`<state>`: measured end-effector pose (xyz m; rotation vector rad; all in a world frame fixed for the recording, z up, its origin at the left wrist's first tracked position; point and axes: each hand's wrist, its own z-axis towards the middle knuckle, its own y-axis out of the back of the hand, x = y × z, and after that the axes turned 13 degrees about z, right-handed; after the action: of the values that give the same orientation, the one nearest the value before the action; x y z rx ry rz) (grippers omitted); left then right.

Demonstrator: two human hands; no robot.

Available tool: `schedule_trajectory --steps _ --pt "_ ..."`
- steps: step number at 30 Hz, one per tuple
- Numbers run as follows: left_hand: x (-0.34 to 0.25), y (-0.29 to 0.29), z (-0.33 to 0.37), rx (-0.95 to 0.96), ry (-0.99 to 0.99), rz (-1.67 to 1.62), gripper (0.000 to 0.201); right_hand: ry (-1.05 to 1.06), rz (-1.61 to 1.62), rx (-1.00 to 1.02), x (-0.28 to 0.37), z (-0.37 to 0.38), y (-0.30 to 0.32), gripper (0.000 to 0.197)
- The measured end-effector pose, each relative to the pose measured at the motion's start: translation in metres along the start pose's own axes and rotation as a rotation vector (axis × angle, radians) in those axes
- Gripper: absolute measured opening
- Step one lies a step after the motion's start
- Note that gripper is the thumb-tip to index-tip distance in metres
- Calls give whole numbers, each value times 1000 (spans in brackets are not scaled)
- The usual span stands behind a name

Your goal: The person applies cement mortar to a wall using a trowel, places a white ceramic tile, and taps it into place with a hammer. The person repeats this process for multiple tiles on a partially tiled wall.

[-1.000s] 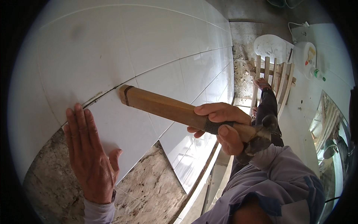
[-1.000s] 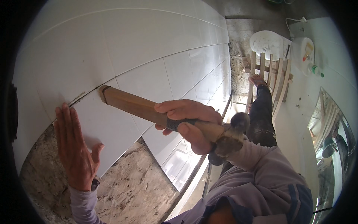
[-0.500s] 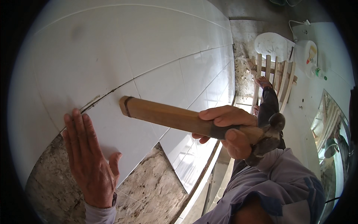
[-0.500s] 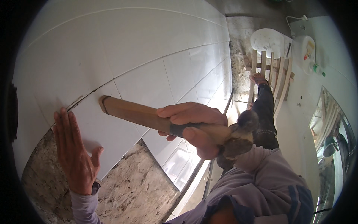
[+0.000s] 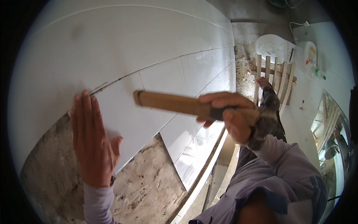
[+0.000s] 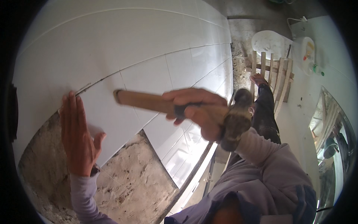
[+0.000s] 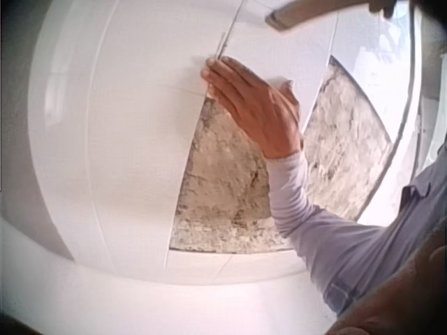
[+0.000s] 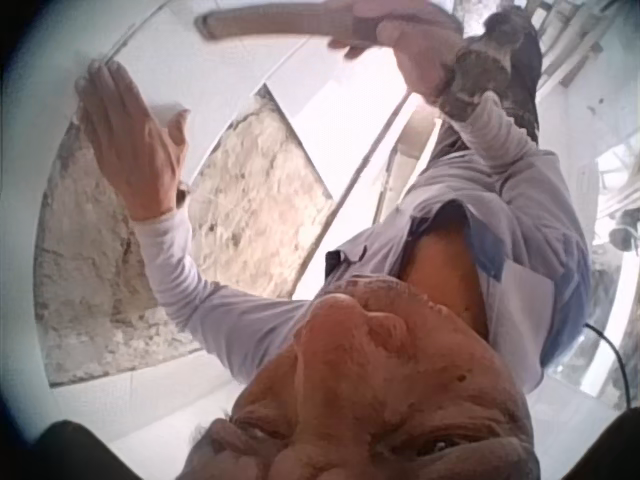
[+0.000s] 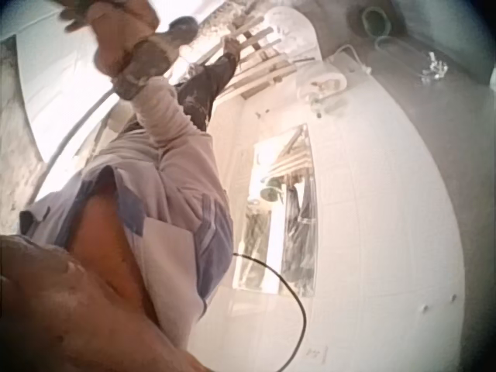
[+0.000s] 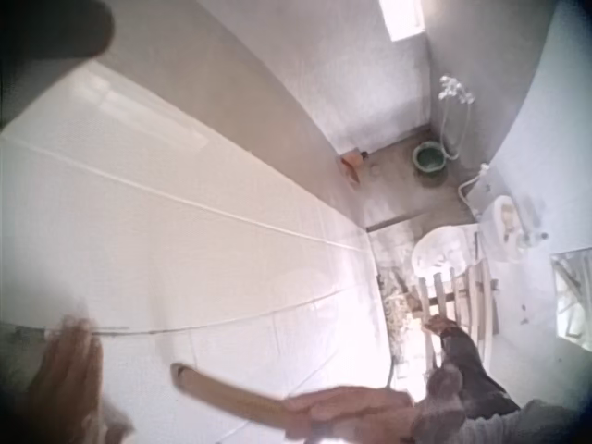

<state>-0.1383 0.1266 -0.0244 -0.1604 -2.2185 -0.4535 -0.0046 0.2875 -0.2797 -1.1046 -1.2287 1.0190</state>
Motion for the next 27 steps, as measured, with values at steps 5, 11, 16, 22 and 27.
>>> schedule_trajectory --steps 5,11,16,22,27 --pt "-9 1 -2 75 -18 344 91 259 -93 -121 21 0 5 29" --pt "-52 -4 33 -86 -23 -50 113 241 -110 -217 8 5 -6 30" --pt "-56 -19 40 -96 10 58 112 279 -51 -249 -8 7 -12 28" --pt "-54 -22 37 -93 -5 -3 112 288 9 -318 -23 9 -33 26" --pt "-54 -21 36 -80 -19 -22 114 270 -24 -263 -31 0 -36 25"
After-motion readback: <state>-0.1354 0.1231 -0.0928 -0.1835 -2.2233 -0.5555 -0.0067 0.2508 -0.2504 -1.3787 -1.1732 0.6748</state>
